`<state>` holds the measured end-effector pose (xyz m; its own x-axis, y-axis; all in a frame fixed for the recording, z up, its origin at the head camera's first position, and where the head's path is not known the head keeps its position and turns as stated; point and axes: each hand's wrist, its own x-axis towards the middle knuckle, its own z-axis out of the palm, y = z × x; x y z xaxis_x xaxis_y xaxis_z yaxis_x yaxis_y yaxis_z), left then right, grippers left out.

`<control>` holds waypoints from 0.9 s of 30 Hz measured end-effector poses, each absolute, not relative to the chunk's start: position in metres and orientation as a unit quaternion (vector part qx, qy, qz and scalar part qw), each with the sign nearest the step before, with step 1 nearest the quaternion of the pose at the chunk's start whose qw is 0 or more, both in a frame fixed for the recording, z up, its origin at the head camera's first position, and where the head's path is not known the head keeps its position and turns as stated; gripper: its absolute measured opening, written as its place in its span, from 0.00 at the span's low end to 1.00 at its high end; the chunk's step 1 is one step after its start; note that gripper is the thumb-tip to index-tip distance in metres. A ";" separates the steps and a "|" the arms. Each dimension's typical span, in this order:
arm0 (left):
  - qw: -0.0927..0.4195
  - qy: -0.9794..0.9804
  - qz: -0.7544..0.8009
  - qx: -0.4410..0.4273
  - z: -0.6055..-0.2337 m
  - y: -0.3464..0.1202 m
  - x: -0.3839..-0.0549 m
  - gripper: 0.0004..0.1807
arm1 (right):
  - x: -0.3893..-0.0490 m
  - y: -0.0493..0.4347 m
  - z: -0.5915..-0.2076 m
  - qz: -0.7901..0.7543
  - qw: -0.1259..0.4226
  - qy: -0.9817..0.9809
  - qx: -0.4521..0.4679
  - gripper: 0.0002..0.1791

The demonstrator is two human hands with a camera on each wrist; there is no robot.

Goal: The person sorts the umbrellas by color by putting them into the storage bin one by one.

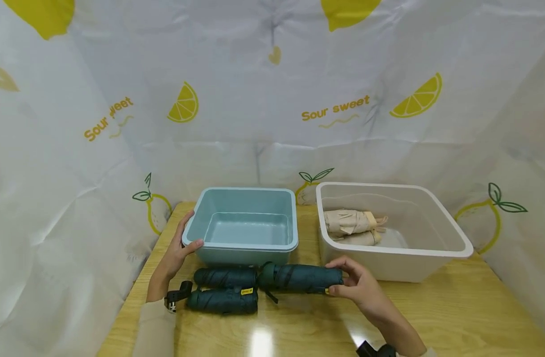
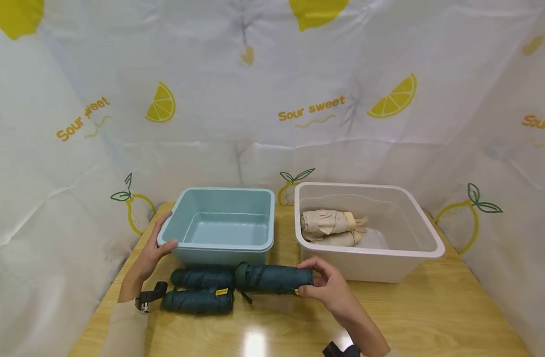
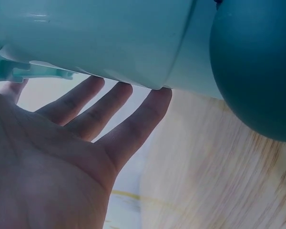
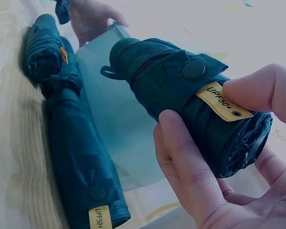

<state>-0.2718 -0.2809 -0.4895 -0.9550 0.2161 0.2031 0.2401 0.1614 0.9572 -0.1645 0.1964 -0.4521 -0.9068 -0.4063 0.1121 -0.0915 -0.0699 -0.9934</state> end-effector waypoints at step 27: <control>0.012 -0.759 -0.632 -0.155 -0.490 -0.281 -0.271 0.46 | -0.161 0.183 -0.421 -0.721 0.084 0.669 -0.160 0.21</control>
